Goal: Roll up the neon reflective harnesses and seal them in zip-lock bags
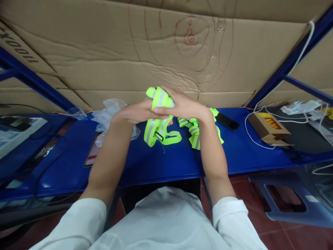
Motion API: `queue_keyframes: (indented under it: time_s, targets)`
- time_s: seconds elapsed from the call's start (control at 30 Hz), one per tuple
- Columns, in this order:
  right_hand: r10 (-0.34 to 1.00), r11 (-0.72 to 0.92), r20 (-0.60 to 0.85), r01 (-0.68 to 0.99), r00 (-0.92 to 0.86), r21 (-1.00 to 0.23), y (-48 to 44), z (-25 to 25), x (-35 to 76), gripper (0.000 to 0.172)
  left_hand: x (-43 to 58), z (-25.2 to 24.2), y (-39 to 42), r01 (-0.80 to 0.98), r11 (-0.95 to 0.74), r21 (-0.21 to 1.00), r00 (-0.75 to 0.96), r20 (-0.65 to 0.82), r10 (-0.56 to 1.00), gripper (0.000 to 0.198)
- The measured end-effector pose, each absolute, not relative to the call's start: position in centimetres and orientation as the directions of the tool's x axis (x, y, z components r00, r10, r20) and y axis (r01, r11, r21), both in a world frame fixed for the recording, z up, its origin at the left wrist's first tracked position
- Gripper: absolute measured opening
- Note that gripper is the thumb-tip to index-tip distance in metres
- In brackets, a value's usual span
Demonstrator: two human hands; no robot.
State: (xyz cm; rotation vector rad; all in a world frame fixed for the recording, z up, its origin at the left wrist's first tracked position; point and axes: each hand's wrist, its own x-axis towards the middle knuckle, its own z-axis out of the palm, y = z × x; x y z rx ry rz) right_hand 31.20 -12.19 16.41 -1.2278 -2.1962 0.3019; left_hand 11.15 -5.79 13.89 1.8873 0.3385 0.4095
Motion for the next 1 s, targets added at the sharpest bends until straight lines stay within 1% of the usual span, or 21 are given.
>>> queue_keyframes:
  time_s: [0.03, 0.13, 0.17, 0.23, 0.27, 0.33, 0.43, 0.53, 0.6, 0.67, 0.73, 0.8, 0.9, 0.93, 1.0]
  targets:
    - [0.84, 0.538, 0.396, 0.663, -0.371, -0.521, -12.4, 16.7, 31.4, 0.069, 11.1, 13.9, -5.8, 0.023, -0.337, 0.941, 0.903, 0.125, 0.412, 0.041]
    - [0.862, 0.498, 0.459, 0.528, -0.214, -0.688, -12.9, 17.3, 32.0, 0.059, 11.1, 13.7, -5.5, -0.018, -0.348, 0.937, 0.933, 0.14, 0.33, 0.038]
    - [0.869, 0.486, 0.459, 0.486, -0.183, -0.726, -13.1, 17.4, 32.2, 0.055, 11.1, 13.6, -5.4, -0.019, -0.368, 0.93, 0.945, 0.137, 0.296, 0.035]
    - [0.889, 0.458, 0.421, 0.421, -0.183, -0.783, -13.3, 17.5, 32.7, 0.052, 11.0, 13.5, -5.2, -0.004, -0.407, 0.913, 0.967, 0.107, 0.23, 0.03]
    - [0.896, 0.444, 0.397, 0.4, -0.199, -0.802, -13.4, 17.5, 32.9, 0.052, 11.0, 13.5, -5.2, 0.003, -0.414, 0.91, 0.974, 0.091, 0.207, 0.03]
    - [0.897, 0.441, 0.393, 0.374, -0.201, -0.816, -13.6, 17.6, 33.2, 0.049, 10.8, 13.7, -5.1, 0.012, -0.407, 0.913, 0.98, 0.071, 0.186, 0.034]
    - [0.886, 0.464, 0.428, 0.378, -0.182, -0.801, -13.9, 17.9, 33.6, 0.043, 10.2, 14.2, -5.1, 0.049, -0.394, 0.918, 0.974, 0.044, 0.224, 0.039]
    - [0.889, 0.457, 0.417, 0.358, -0.187, -0.814, -14.1, 18.1, 33.7, 0.043, 9.8, 14.6, -5.2, 0.107, -0.389, 0.915, 0.958, 0.009, 0.287, 0.039]
    - [0.898, 0.436, 0.398, 0.276, -0.186, -0.856, -14.0, 18.0, 33.5, 0.047, 9.8, 14.6, -5.3, 0.091, -0.366, 0.926, 0.949, 0.031, 0.314, 0.043]
    - [0.906, 0.407, 0.375, 0.161, -0.197, -0.899, -13.6, 17.6, 33.1, 0.05, 9.9, 14.5, -5.6, 0.021, -0.344, 0.939, 0.941, 0.098, 0.325, 0.045]
    - [0.908, 0.394, 0.367, 0.111, -0.204, -0.913, -13.1, 17.3, 32.6, 0.051, 9.9, 14.5, -5.7, -0.05, -0.349, 0.936, 0.931, 0.171, 0.323, 0.041]
    - [0.897, 0.435, 0.402, 0.197, -0.185, -0.879, -12.6, 17.0, 32.3, 0.048, 9.8, 14.4, -5.7, -0.094, -0.372, 0.923, 0.915, 0.228, 0.332, 0.034]
    - [0.845, 0.528, 0.506, 0.42, -0.174, -0.738, -12.7, 17.3, 31.9, 0.045, 9.6, 14.4, -5.3, -0.107, -0.4, 0.91, 0.901, 0.259, 0.347, 0.031]
    - [0.831, 0.545, 0.519, 0.475, -0.199, -0.691, -13.1, 17.5, 31.8, 0.046, 9.6, 14.5, -5.3, -0.101, -0.411, 0.906, 0.902, 0.258, 0.347, 0.03]
    - [0.82, 0.564, 0.496, 0.557, -0.287, -0.61, -13.9, 17.9, 31.5, 0.051, 9.8, 14.6, -5.3, -0.081, -0.445, 0.892, 0.906, 0.252, 0.339, 0.03]
